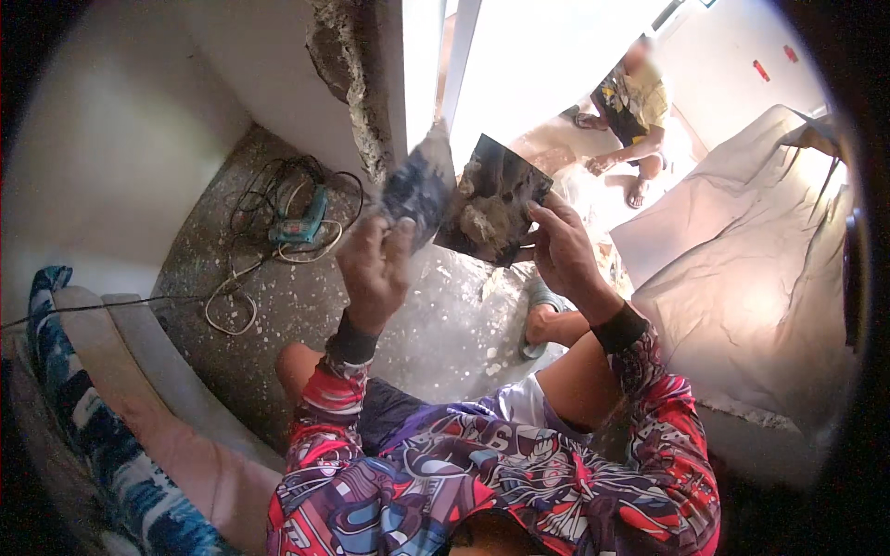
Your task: The person scoops plaster onto metal putty knives and applies it to the wall edge along the door frame.
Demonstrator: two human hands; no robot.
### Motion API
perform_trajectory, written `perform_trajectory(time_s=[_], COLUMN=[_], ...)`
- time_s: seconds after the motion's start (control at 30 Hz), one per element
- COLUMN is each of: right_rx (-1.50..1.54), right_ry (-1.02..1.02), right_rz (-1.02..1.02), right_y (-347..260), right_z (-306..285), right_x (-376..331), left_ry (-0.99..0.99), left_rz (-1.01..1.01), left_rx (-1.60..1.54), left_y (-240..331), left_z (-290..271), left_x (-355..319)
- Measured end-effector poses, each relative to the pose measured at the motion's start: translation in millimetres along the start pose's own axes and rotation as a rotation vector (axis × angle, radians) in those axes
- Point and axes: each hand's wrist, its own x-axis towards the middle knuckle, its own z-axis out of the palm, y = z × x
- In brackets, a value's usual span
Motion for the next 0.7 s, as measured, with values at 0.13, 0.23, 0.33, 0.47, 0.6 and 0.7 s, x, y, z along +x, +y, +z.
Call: perform_trajectory(time_s=[0.13, 0.23, 0.33, 0.47, 0.6, 0.7], right_rx=[0.04, 0.029, 0.055, 0.057, 0.037, -0.012], right_ry=[-0.033, -0.004, -0.071, -0.028, -0.048, -0.068], right_rz=[-0.04, -0.082, -0.085, -0.073, -0.008, 0.014], right_y=[-12, -19, -32, -28, -22, -16], right_z=[6, -2, -6, -21, -7, -12], right_x=[5, 8, 5, 5, 4, 5], left_ry=[-0.128, -0.23, -0.242, -0.009, 0.142, 0.077], left_rz=[0.386, 0.465, 0.373, -0.13, -0.186, -0.086], left_rx=[0.203, 0.279, 0.273, 0.081, -0.178, -0.033], left_y=[-14, -42, -63, -30, -21, -1], left_z=[7, 15, 10, 0, -5, -4], left_x=[-22, -39, -38, -19, -14, -14])
